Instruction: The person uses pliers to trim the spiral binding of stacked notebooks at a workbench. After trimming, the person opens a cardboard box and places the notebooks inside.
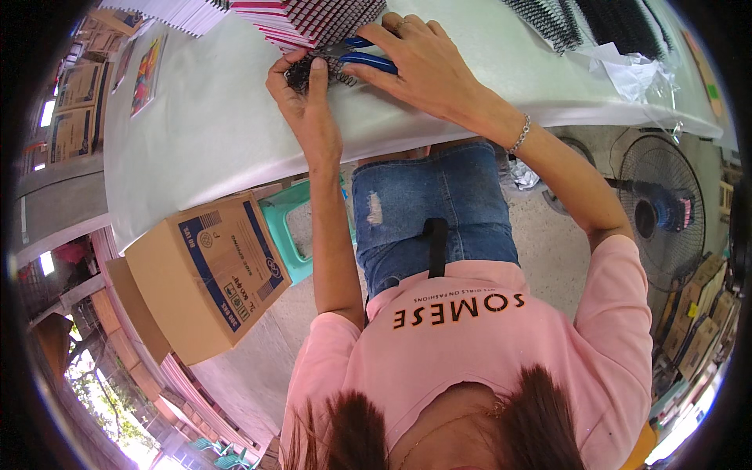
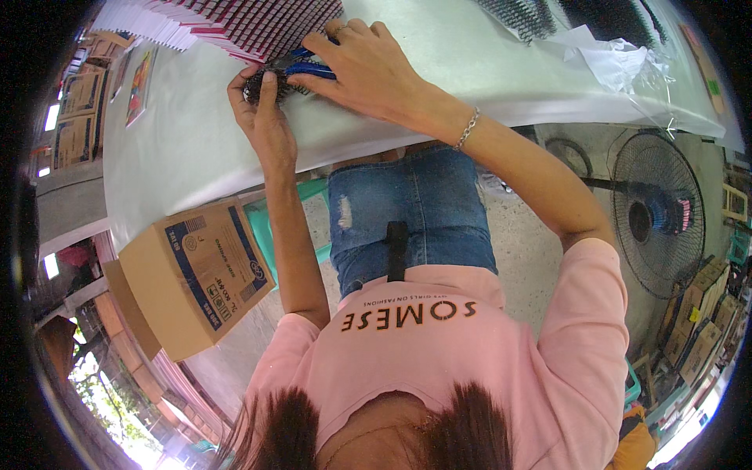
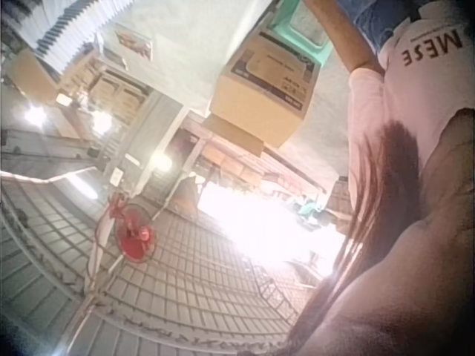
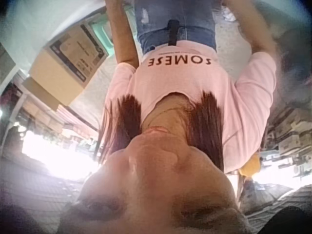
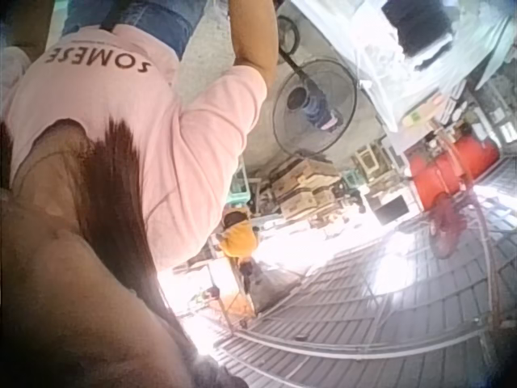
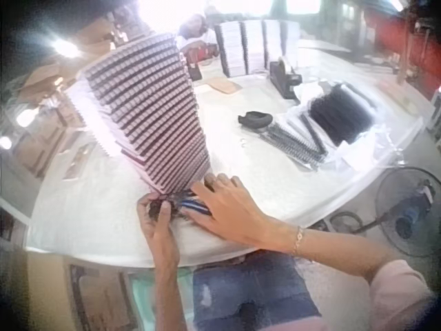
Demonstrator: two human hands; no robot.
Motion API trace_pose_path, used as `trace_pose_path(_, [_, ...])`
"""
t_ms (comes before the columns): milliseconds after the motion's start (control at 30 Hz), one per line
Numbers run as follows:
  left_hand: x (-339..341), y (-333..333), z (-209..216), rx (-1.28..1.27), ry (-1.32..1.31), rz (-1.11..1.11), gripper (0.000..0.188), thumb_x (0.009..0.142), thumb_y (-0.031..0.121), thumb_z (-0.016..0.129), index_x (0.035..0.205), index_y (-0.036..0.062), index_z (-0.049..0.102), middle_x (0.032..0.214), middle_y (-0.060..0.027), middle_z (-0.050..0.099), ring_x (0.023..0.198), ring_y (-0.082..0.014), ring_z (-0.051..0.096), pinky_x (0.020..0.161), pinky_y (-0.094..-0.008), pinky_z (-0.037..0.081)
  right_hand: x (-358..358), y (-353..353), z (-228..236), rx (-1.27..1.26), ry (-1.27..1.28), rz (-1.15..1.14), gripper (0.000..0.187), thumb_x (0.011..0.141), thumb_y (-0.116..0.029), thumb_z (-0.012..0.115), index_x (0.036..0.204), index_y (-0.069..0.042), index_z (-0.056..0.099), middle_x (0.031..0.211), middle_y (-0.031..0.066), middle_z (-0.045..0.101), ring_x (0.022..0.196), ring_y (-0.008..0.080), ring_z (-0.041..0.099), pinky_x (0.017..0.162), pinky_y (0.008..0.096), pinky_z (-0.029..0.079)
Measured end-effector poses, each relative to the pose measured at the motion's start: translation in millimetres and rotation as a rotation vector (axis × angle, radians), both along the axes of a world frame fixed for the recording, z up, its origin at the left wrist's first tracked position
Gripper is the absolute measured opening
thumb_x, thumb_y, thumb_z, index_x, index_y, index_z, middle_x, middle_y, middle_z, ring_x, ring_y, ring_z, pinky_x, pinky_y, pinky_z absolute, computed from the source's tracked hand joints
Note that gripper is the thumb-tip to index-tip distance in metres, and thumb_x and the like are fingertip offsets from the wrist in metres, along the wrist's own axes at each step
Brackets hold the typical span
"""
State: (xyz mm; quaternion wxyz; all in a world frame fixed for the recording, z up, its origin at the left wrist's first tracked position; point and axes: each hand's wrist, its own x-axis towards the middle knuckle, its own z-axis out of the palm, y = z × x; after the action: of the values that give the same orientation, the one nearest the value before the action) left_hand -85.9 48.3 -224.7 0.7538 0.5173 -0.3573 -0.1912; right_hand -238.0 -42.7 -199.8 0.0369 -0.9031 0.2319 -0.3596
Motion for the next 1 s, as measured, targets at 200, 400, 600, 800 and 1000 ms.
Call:
trace_pose_path(200, [-3, 0, -1, 0.046, -0.091, 0.051, 0.029, 0.098, 0.014, 0.067, 0.121, 0.0037, 0.052, 0.11, -0.0058, 0.059, 0.098, -0.012, 0.053, 0.088, -0.027, 0.043, 2, 3, 3, 0.179, 0.069, 0.034, 0.042, 0.097, -0.051, 0.058, 0.112, -0.013, 0.064, 0.088, 0.0147, 0.071, 0.08, 0.0332, 0.072, 0.067, 0.0441, 0.057])
trace_pose_path(400, [-4, 2, 1, 0.08, -0.095, 0.112, 0.031, 0.1, 0.021, 0.065, 0.122, 0.0028, 0.052, 0.111, -0.0056, 0.057, 0.1, -0.0128, 0.052, 0.091, -0.0277, 0.041, -10, 5, 2, 0.247, 0.028, 0.008, 0.046, 0.098, -0.053, 0.057, 0.113, -0.01, 0.065, 0.09, 0.0159, 0.072, 0.079, 0.0354, 0.072, 0.066, 0.0453, 0.058])
trace_pose_path(600, [-18, 8, 18, 0.209, -0.327, 0.263, 0.034, 0.1, 0.024, 0.064, 0.123, 0.002, 0.054, 0.123, -0.0114, 0.047, 0.112, -0.0187, 0.047, 0.099, -0.0331, 0.038, -12, -2, -6, 0.043, 0.008, 0.002, 0.053, 0.095, -0.054, 0.062, 0.119, -0.007, 0.063, 0.104, 0.021, 0.069, 0.095, 0.0357, 0.068, 0.081, 0.0461, 0.05])
trace_pose_path(800, [-13, 13, 16, 0.281, -0.564, 0.286, 0.029, 0.095, 0.02, 0.067, 0.116, 0.0019, 0.058, 0.124, -0.0164, 0.046, 0.119, -0.0293, 0.045, 0.104, -0.0398, 0.036, -5, 2, -8, 0.043, 0.043, -0.008, 0.051, 0.094, -0.051, 0.064, 0.122, -0.008, 0.062, 0.108, 0.0187, 0.065, 0.097, 0.0348, 0.063, 0.09, 0.0452, 0.044])
trace_pose_path(1000, [-15, 12, 19, 0.294, -0.511, 0.257, 0.024, 0.092, 0.013, 0.067, 0.11, 0.0003, 0.057, 0.122, -0.0194, 0.046, 0.124, -0.0344, 0.041, 0.106, -0.0438, 0.034, 0, -2, -8, 0.163, 0.05, 0.068, 0.045, 0.096, -0.051, 0.061, 0.112, -0.01, 0.064, 0.093, 0.0185, 0.07, 0.082, 0.0345, 0.07, 0.07, 0.0441, 0.054])
